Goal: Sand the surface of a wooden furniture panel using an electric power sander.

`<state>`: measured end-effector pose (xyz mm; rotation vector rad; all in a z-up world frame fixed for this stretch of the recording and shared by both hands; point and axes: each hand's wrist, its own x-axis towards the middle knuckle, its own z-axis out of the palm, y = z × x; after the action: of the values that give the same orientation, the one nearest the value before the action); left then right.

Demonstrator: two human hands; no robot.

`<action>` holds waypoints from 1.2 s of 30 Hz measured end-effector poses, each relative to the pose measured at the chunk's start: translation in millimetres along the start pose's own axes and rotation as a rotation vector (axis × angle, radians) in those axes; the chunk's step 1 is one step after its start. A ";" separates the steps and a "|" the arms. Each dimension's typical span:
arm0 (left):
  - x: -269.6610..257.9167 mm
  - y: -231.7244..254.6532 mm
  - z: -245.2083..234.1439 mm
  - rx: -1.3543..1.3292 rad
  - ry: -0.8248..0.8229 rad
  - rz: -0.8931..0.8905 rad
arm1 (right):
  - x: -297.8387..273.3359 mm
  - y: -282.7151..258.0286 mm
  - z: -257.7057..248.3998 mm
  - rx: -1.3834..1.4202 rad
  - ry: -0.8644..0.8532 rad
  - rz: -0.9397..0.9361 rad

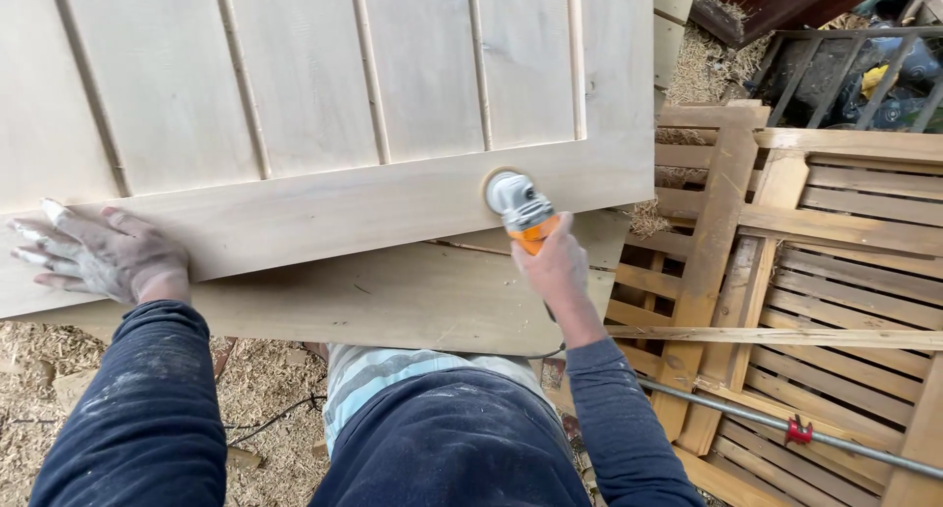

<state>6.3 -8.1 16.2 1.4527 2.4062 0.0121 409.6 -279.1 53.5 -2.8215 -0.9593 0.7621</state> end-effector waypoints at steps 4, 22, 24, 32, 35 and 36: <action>3.8 -4.6 9.2 0.025 0.028 0.044 | 24.5 50.7 -14.3 0.006 0.057 0.088; 13.7 -9.0 10.2 0.062 0.014 0.000 | 24.2 72.1 -10.5 0.173 0.206 0.364; 10.7 -3.2 8.6 0.028 -0.002 0.008 | 4.7 43.2 3.0 0.157 0.123 0.191; 10.7 -10.3 7.6 0.026 0.013 0.010 | -44.7 -97.4 53.4 -0.015 -0.081 -0.155; 8.2 -5.9 3.7 0.007 0.018 0.029 | -50.9 -135.3 51.5 -0.052 -0.159 -0.254; 5.4 -3.7 1.1 0.000 0.008 0.025 | -53.8 -144.3 49.5 -0.077 -0.203 -0.300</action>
<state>1.2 -5.4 13.1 1.4851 2.3939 0.0240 269.2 -199.5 64.4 -2.6056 -1.4297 1.0001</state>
